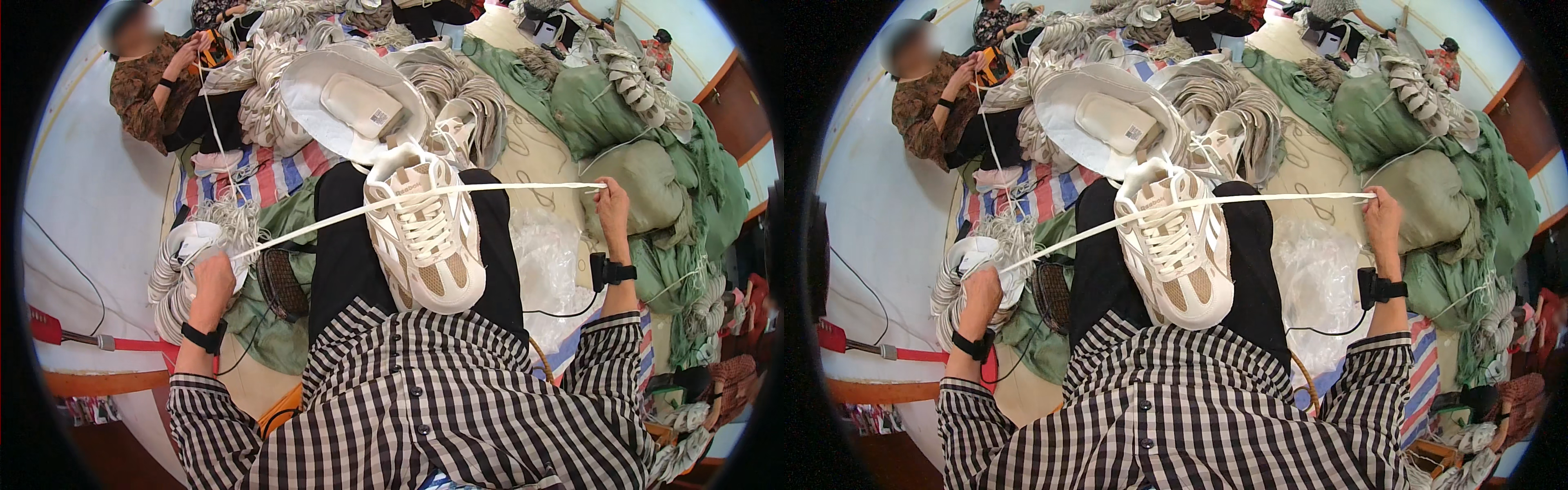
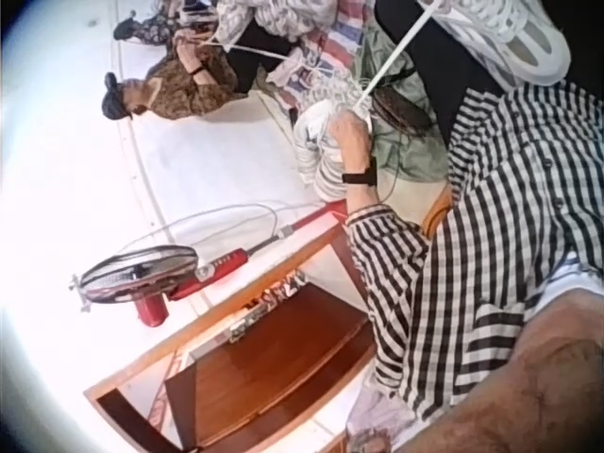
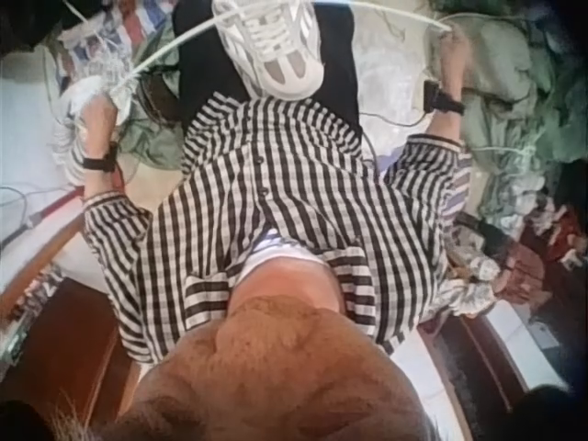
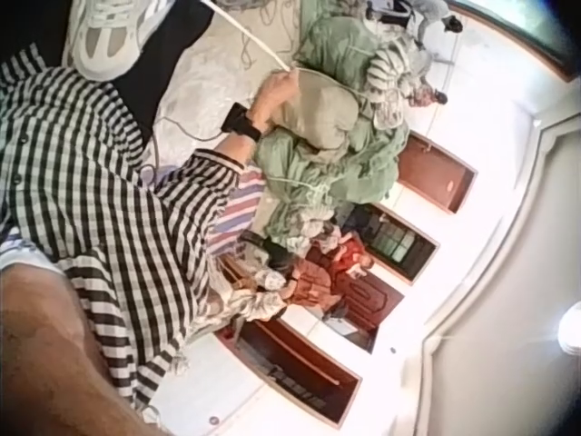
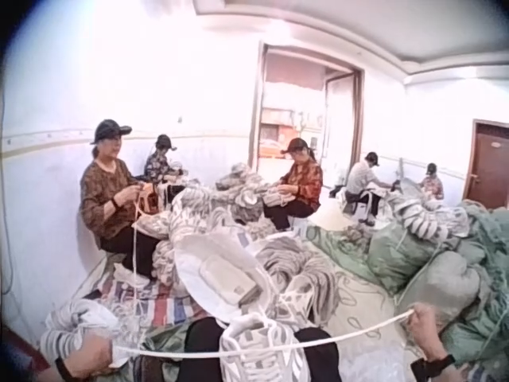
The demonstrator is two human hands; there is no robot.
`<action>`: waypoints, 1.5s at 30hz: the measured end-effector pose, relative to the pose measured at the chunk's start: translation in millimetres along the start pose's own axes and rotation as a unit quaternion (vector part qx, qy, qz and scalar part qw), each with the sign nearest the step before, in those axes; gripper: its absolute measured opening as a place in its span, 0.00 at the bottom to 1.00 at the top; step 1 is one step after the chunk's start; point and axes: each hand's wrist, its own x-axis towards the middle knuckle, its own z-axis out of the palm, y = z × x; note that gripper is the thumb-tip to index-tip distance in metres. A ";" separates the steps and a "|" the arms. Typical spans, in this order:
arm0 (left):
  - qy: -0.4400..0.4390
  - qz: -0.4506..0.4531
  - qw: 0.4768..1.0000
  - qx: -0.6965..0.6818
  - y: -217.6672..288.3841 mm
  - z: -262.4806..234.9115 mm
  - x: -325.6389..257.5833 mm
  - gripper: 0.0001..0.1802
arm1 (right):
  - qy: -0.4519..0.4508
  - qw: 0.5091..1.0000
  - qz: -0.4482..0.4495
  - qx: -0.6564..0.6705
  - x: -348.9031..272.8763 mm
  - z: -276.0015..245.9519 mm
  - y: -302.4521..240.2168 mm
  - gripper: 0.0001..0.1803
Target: The recorder is lacing white sneakers while sitting on the floor in a shoe manufacturing facility.
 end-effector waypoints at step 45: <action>0.027 0.004 0.989 -0.148 6.1 139.6 -20.5 0.04 | -0.128 0.906 -0.368 0.169 -75.2 95.1 -264.9 0.08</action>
